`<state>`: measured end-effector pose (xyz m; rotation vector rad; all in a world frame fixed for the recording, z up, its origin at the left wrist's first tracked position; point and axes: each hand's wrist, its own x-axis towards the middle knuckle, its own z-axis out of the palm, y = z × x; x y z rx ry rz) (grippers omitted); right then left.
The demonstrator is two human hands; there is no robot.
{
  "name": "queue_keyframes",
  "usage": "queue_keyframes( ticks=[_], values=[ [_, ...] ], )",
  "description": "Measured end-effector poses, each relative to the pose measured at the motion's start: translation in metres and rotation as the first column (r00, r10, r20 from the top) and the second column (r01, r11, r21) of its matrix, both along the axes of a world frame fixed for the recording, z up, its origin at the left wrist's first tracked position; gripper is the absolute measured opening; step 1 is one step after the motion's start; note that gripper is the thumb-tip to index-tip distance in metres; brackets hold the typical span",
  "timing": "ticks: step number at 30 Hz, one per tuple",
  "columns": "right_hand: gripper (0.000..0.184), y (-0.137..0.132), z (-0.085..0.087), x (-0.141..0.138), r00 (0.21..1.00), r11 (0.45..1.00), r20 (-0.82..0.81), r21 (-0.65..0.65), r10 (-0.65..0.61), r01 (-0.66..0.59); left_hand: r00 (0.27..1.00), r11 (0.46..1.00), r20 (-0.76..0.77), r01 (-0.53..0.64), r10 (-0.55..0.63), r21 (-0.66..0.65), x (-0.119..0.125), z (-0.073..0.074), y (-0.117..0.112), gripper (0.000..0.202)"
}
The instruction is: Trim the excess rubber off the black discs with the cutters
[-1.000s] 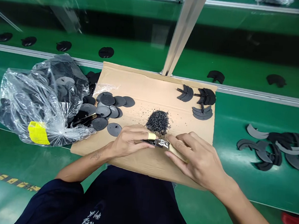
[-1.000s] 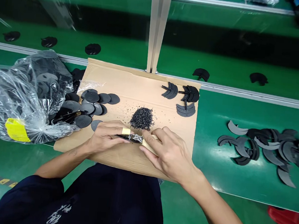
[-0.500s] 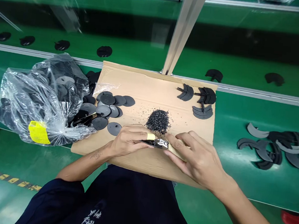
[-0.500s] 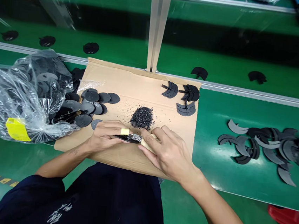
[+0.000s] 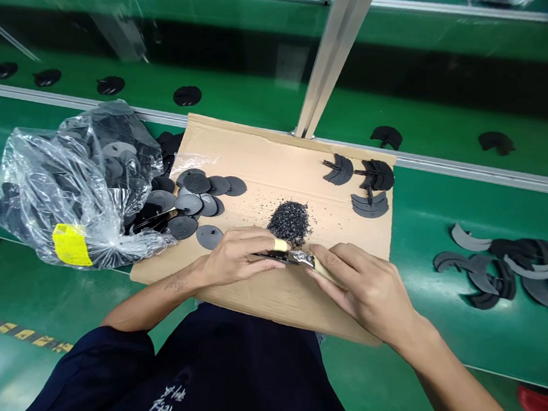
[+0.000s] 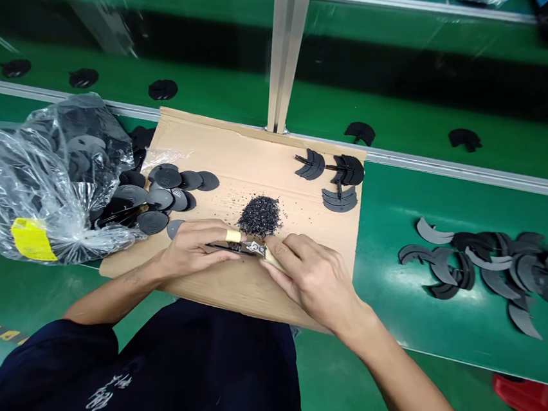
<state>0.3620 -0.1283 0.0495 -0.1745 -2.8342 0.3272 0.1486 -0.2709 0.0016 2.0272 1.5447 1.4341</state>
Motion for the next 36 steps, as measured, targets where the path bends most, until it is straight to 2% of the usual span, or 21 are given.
queue_keyframes(
  ticks=[3,6,8,11,14,16,17,19,22,23,25,27,28,31,36],
  values=[
    [0.031,0.003,-0.003,-0.003,0.998,0.998,0.019,0.019,-0.052,0.052,0.982,1.000,-0.189,-0.019,0.021,0.014,-0.003,-0.001,0.003,0.021],
    [0.032,0.006,-0.005,-0.003,0.997,0.998,0.054,-0.006,-0.063,0.063,0.917,0.999,-0.397,-0.032,0.043,0.032,-0.007,-0.007,0.006,0.014],
    [0.031,0.009,-0.006,-0.001,0.994,0.996,0.078,-0.026,-0.077,0.079,0.892,0.997,-0.446,-0.073,0.074,0.019,-0.010,-0.012,0.006,0.013],
    [0.029,0.011,-0.010,0.004,0.990,0.986,0.066,-0.106,-0.125,0.132,0.933,0.986,-0.328,-0.163,0.147,-0.021,-0.014,-0.020,0.004,0.013],
    [0.028,0.007,-0.016,0.001,0.988,0.943,-0.055,-0.309,-0.143,0.120,0.980,0.976,0.033,-0.192,0.196,-0.105,-0.006,-0.024,0.002,0.017],
    [0.026,0.001,-0.020,-0.006,0.979,0.910,-0.154,-0.410,-0.130,0.056,0.942,0.979,0.285,-0.143,0.180,-0.146,0.004,-0.024,0.002,0.021],
    [0.024,-0.002,-0.020,-0.010,0.974,0.911,-0.196,-0.412,-0.112,0.021,0.921,0.983,0.355,-0.113,0.160,-0.148,0.008,-0.023,0.003,0.021],
    [0.020,-0.008,-0.020,-0.016,0.965,0.955,-0.255,-0.297,-0.059,-0.020,0.934,0.991,0.339,-0.080,0.113,-0.111,0.012,-0.021,0.005,0.016],
    [0.022,-0.015,-0.014,-0.020,0.960,0.997,-0.275,-0.041,0.045,-0.058,0.996,0.997,0.053,-0.073,0.075,-0.040,0.009,-0.018,0.006,0.019],
    [0.022,-0.016,-0.011,-0.019,0.958,0.996,-0.276,-0.030,0.077,-0.089,0.997,0.997,-0.031,-0.068,0.068,-0.023,0.006,-0.017,0.005,0.025],
    [0.023,-0.012,-0.006,-0.015,0.951,0.975,-0.282,-0.142,0.125,-0.170,0.995,0.999,-0.087,-0.047,0.045,-0.019,0.001,-0.017,0.002,0.033],
    [0.027,-0.005,-0.003,-0.010,0.956,0.940,-0.268,-0.283,0.115,-0.192,0.999,0.999,-0.022,-0.035,0.034,-0.032,-0.001,-0.017,-0.001,0.034],
    [0.028,0.000,-0.003,-0.008,0.965,0.937,-0.248,-0.308,0.090,-0.167,0.999,0.999,0.026,-0.031,0.032,-0.039,-0.002,-0.016,-0.002,0.033],
    [0.025,0.011,-0.007,-0.004,0.986,0.970,-0.166,-0.236,0.026,-0.065,0.989,0.998,0.145,-0.015,0.023,-0.057,0.000,-0.015,-0.004,0.029],
    [0.021,0.010,-0.015,-0.008,0.989,0.992,-0.136,-0.100,0.058,-0.072,0.975,0.998,0.222,0.016,-0.001,-0.066,0.004,-0.012,-0.004,0.022]
  ],
)
